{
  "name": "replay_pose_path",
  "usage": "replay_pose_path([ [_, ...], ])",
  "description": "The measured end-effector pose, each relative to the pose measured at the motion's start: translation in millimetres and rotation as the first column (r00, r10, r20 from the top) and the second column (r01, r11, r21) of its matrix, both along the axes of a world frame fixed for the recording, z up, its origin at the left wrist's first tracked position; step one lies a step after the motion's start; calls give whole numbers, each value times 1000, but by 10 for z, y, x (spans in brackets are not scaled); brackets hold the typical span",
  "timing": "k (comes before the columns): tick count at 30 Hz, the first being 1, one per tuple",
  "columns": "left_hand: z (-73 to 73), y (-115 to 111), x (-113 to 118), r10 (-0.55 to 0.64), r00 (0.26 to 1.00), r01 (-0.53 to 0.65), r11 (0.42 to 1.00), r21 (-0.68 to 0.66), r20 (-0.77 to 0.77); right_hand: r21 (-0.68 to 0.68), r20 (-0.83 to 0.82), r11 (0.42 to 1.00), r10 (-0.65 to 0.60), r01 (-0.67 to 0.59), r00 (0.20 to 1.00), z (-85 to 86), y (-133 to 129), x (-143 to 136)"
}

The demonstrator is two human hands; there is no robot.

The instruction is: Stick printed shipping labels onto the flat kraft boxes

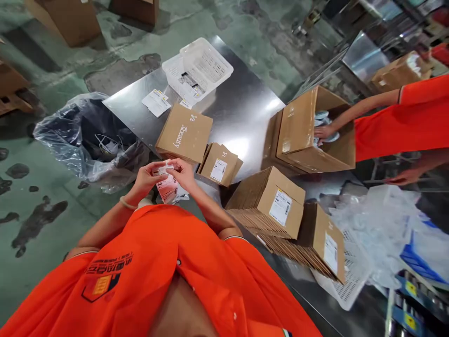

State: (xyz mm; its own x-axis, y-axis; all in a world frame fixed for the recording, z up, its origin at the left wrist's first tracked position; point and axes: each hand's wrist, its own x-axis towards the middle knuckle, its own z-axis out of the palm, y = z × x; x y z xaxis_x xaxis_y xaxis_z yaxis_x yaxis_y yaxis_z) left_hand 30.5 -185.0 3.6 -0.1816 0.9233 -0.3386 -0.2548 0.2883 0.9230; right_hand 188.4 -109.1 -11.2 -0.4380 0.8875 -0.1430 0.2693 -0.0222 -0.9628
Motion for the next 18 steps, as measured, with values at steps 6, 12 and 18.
replay_pose_path([
  [6, 72, 281, 19, -40, 998, 39, 999, -36, -44, 217, 66, 968, -141, 123, 988, 4, -121, 156],
  [12, -81, 402, 109, -170, 984, 175, 980, -98, 62, 476, 107, 843, -339, 251, 935, 213, 273, 259],
  [18, -448, 333, 220, -164, 981, 183, 958, -221, 102, 437, 357, 852, -458, 288, 814, 222, 1591, 146],
])
